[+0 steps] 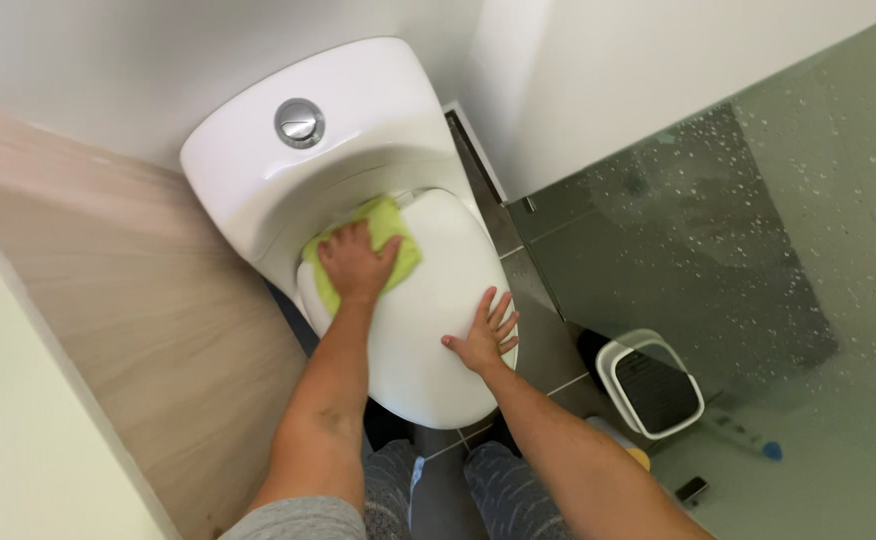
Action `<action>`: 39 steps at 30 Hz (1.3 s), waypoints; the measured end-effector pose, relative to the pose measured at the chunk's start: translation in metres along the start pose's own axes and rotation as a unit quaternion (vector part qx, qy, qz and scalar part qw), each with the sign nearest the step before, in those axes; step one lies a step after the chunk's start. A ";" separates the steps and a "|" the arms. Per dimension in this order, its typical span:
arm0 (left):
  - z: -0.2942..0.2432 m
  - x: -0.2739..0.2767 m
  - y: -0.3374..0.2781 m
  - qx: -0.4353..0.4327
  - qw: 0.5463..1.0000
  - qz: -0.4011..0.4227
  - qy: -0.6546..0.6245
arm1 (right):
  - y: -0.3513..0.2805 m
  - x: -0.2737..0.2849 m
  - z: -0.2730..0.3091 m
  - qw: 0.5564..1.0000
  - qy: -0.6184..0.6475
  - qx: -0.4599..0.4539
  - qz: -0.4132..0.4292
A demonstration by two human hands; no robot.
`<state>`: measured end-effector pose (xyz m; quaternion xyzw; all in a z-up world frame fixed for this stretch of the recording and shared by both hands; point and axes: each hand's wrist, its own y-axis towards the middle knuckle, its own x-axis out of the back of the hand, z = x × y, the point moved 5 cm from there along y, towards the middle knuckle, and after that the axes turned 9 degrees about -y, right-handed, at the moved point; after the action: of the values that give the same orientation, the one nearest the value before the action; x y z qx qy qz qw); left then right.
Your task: The person wrings out a cloth in a sink and then wipes the exterior surfaces of a toilet tank and lid by hand.
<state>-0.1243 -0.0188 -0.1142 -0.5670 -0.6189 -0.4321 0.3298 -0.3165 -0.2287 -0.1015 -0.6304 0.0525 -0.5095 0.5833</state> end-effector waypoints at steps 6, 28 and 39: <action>0.047 0.034 -0.041 0.122 0.985 -0.115 0.027 | 0.007 -0.006 -0.004 1.000 -0.007 0.001 -0.022; -0.067 -0.003 -0.022 0.120 0.989 -0.019 0.087 | 0.001 0.006 -0.012 0.999 0.012 0.016 -0.046; -0.143 -0.051 0.011 -0.214 0.974 -0.011 0.070 | 0.009 0.004 -0.066 0.957 0.205 0.106 -0.178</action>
<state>-0.1181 -0.1698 -0.0997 -0.5860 -0.4939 -0.5964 0.2388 -0.3562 -0.2798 -0.1195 -0.4458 0.0040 -0.7260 0.5236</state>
